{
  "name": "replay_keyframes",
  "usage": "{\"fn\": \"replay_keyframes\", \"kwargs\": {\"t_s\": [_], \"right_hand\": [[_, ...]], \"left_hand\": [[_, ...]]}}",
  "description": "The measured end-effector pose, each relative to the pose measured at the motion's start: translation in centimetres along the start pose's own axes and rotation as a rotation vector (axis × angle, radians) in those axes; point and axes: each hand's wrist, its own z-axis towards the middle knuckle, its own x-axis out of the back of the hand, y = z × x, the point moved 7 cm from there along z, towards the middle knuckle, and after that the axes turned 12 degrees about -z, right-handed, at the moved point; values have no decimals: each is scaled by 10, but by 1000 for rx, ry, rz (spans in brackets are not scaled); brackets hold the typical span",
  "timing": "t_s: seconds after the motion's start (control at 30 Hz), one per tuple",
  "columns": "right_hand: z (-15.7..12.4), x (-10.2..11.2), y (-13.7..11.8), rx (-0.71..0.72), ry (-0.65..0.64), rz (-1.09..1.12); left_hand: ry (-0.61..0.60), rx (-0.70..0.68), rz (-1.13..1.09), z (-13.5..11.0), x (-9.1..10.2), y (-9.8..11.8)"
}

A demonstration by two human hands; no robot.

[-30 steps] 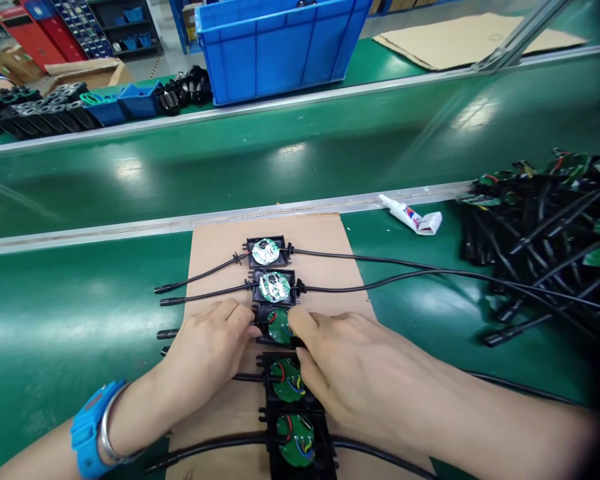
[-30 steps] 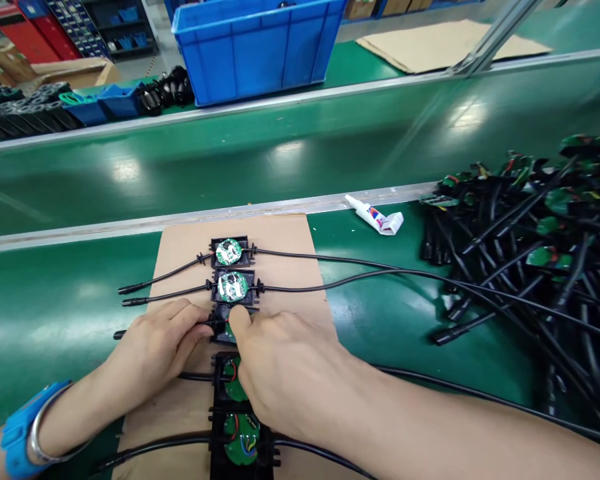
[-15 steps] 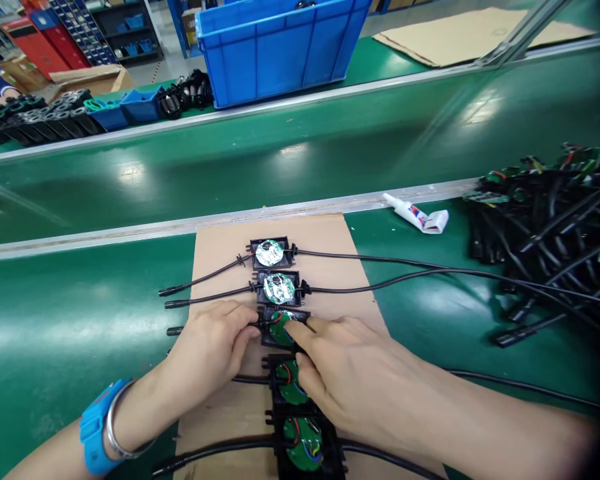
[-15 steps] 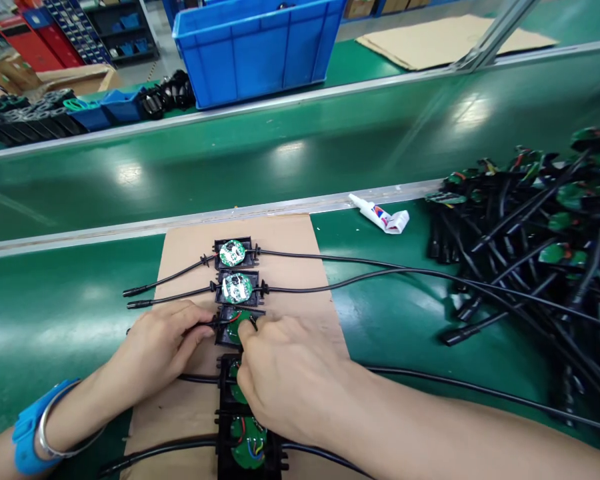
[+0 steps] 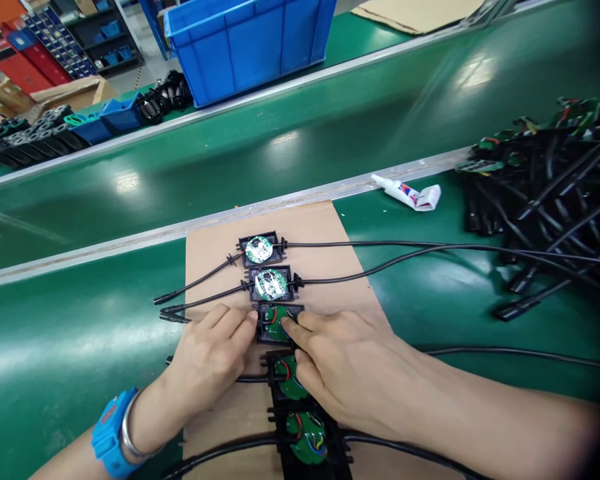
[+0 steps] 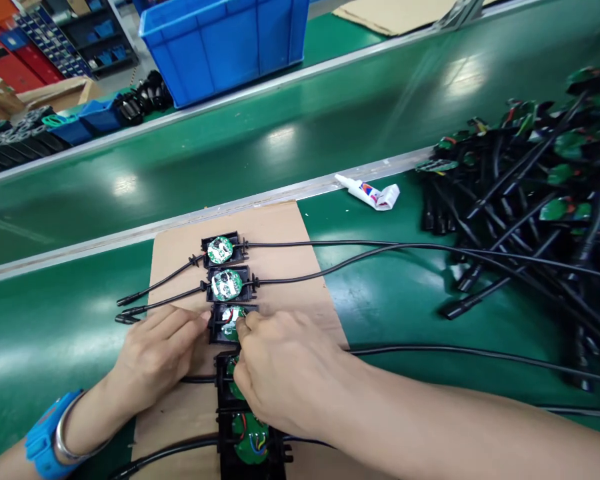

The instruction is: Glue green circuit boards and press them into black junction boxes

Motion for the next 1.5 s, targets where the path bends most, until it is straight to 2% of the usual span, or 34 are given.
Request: {"fn": "replay_keyframes", "kwargs": {"t_s": [0.17, 0.27, 0.37, 0.47, 0.53, 0.63, 0.7, 0.8, 0.87, 1.03, 1.13, 1.23, 1.3, 1.43, 1.5], "right_hand": [[-3, 5, -1, 30, 151, 8], [-4, 8, -2, 46, 208, 19], [-2, 7, -3, 77, 183, 51], [-1, 5, -2, 72, 129, 73], [0, 4, 2, 43, 96, 87], [-2, 4, 9, 36, 32, 146], [-6, 6, 13, 56, -12, 184], [-11, 8, 17, 37, -54, 186], [-14, 9, 18, 9, -57, 160], [-13, 9, 17, -31, -89, 176], [-8, 7, 21, -43, -203, 239], [-6, 1, 21, 3, -303, 311], [-6, 1, 19, 82, -223, 281], [-13, 6, 13, 307, 212, -27], [-16, 1, 15, 324, 322, -134]], "left_hand": [[24, -31, 50, -4, -1, 3], [-7, -92, 164, -1, -5, 12], [-42, -163, 327, 3, -8, 22], [-123, -157, 397, 7, -9, 27], [-154, -86, 331, 9, -6, 25], [-55, 44, 97, 13, 7, 19], [-44, 35, -75, 17, 6, 20], [-181, -67, -230, 22, -7, 26], [-227, -75, -262, 22, -14, 26], [-196, -4, -298, 17, -17, 24], [-171, 26, -301, 14, -18, 25], [-172, 35, -296, 11, -21, 26], [-176, 45, -293, 10, -24, 26], [-167, 54, -307, 11, -25, 24], [-174, 53, -313, 11, -25, 23]]}}
